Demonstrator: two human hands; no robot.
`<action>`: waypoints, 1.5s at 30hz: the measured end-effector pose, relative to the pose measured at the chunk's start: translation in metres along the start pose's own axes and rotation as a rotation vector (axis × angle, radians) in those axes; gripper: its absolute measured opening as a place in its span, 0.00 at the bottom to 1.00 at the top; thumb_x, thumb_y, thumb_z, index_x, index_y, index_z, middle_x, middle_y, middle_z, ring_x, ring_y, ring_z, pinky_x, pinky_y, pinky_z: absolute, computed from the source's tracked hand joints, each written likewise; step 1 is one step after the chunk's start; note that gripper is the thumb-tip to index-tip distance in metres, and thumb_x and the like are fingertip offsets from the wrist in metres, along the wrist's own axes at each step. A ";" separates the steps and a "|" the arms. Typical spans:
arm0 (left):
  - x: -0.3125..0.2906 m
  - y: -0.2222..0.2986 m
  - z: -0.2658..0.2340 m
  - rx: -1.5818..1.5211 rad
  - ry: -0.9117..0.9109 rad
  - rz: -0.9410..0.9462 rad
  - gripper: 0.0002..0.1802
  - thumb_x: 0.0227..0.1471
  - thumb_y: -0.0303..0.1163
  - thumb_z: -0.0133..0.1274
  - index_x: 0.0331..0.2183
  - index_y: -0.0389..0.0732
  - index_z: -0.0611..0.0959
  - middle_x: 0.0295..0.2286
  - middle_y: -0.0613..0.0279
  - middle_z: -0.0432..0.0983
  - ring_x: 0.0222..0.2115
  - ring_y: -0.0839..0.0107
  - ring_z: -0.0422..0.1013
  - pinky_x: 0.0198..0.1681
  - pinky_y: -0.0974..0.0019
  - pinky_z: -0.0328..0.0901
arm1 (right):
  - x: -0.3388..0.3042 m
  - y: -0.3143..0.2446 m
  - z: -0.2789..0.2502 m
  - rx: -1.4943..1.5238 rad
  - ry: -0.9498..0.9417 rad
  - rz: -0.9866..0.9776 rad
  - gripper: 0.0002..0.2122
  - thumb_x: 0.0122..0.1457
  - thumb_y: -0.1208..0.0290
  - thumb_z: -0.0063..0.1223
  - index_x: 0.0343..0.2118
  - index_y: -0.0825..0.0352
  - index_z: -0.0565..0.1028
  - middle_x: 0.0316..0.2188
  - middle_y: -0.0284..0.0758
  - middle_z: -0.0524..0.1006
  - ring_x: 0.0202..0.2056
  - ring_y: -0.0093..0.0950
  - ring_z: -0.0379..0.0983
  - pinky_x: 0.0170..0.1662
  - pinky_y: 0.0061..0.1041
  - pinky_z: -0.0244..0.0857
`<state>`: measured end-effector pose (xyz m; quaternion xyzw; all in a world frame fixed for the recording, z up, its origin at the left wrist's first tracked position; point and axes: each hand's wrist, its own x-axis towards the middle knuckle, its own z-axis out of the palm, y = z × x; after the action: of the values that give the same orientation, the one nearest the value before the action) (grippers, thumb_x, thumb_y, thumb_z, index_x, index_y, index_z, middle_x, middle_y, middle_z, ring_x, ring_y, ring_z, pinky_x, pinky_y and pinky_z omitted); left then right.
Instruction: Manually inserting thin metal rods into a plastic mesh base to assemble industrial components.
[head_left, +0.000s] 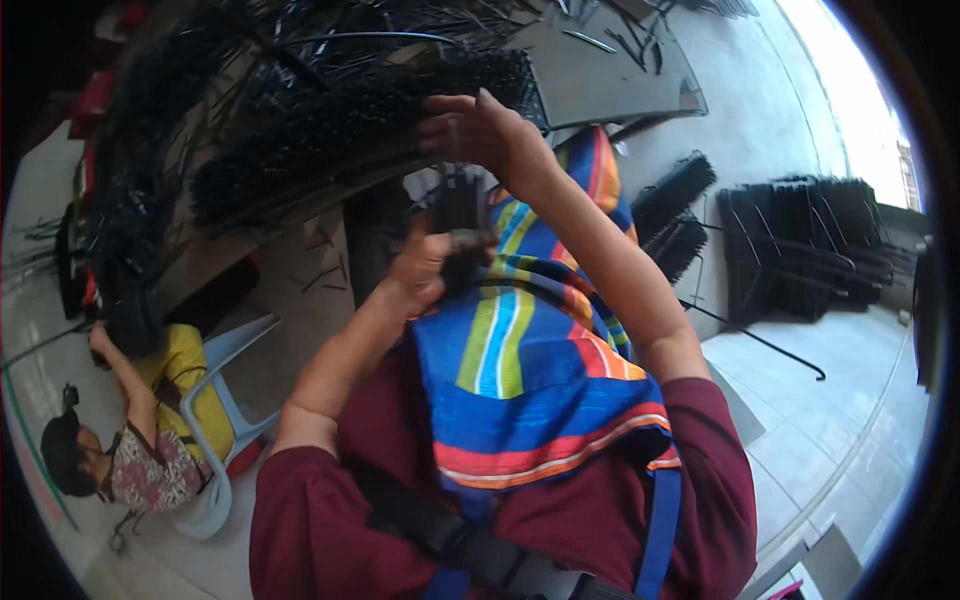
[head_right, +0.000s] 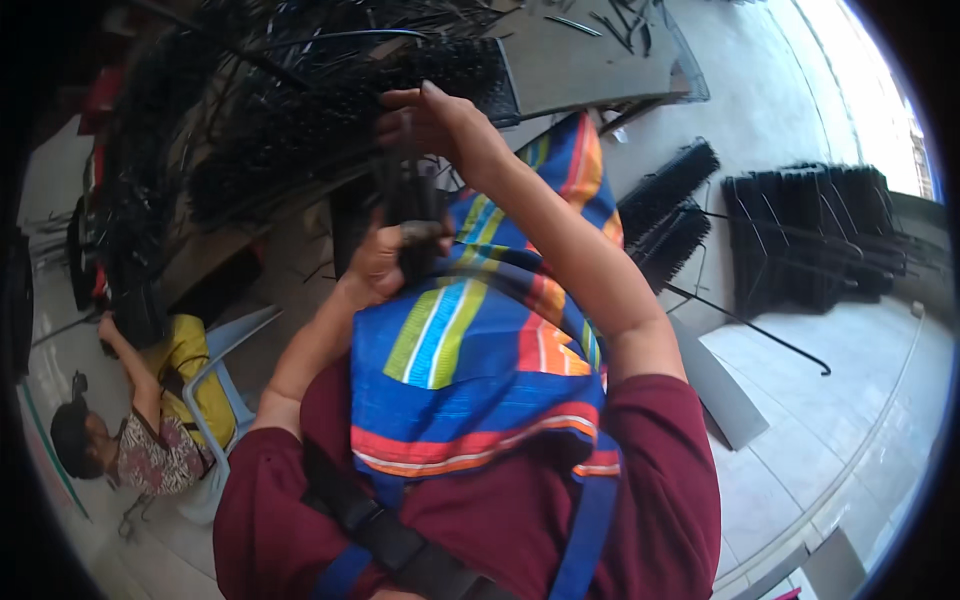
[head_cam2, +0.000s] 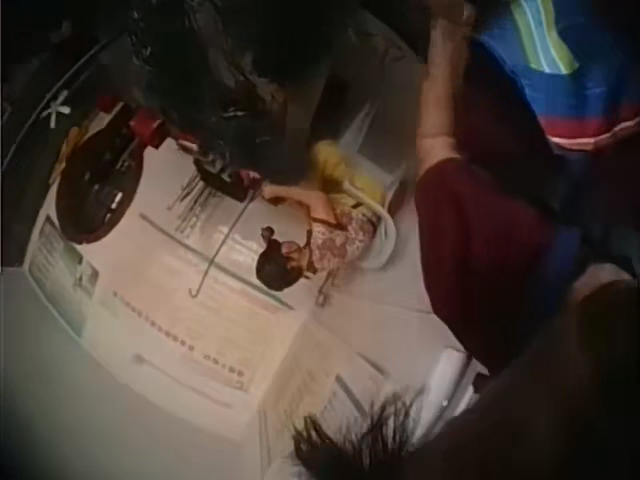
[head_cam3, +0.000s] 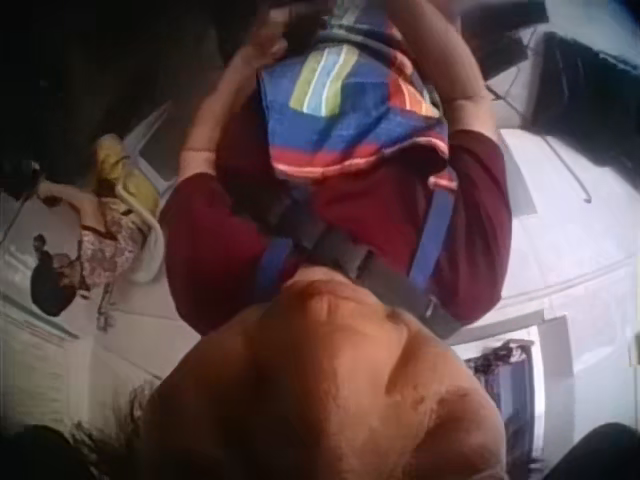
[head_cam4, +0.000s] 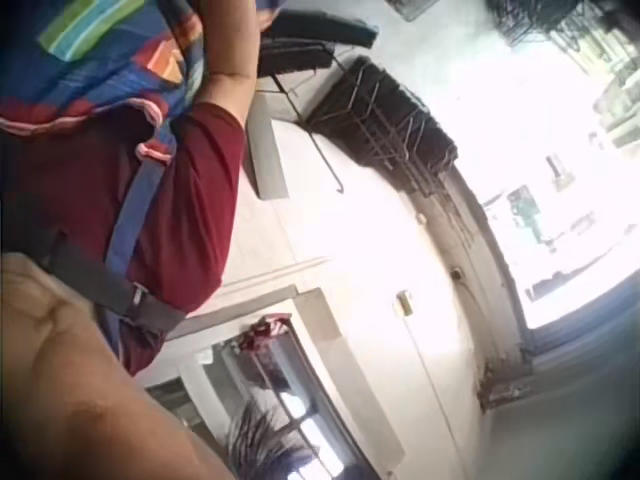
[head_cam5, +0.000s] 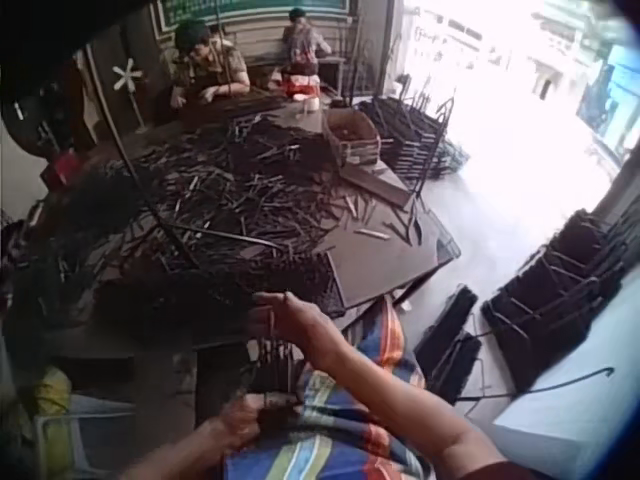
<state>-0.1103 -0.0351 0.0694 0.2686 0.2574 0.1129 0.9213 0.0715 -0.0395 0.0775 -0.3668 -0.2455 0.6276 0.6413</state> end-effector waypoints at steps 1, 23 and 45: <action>0.002 -0.003 0.003 -0.026 -0.082 -0.046 0.20 0.43 0.20 0.55 0.42 0.37 0.75 0.33 0.53 0.76 0.30 0.64 0.74 0.37 0.63 0.71 | -0.011 -0.002 0.003 -0.112 0.013 -0.037 0.24 0.64 0.55 0.39 0.51 0.72 0.70 0.42 0.42 0.76 0.42 0.32 0.75 0.48 0.31 0.66; 0.007 0.009 0.000 0.196 -0.093 -0.202 0.22 0.34 0.19 0.63 0.37 0.35 0.77 0.28 0.60 0.75 0.26 0.72 0.73 0.29 0.71 0.70 | -0.022 -0.033 0.005 -0.832 -0.042 0.030 0.19 0.48 0.69 0.58 0.44 0.69 0.76 0.40 0.35 0.77 0.41 0.25 0.74 0.42 0.23 0.68; 0.030 0.022 -0.017 -0.037 0.055 -0.117 0.16 0.38 0.18 0.59 0.35 0.35 0.79 0.27 0.58 0.77 0.25 0.68 0.75 0.29 0.66 0.71 | 0.090 -0.116 -0.011 -2.053 0.339 -0.759 0.15 0.55 0.63 0.55 0.43 0.63 0.74 0.39 0.41 0.75 0.40 0.34 0.72 0.42 0.30 0.63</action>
<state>-0.0957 0.0008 0.0565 0.2330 0.2955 0.0708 0.9238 0.1613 0.0541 0.1479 -0.7063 -0.6549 -0.1700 0.2084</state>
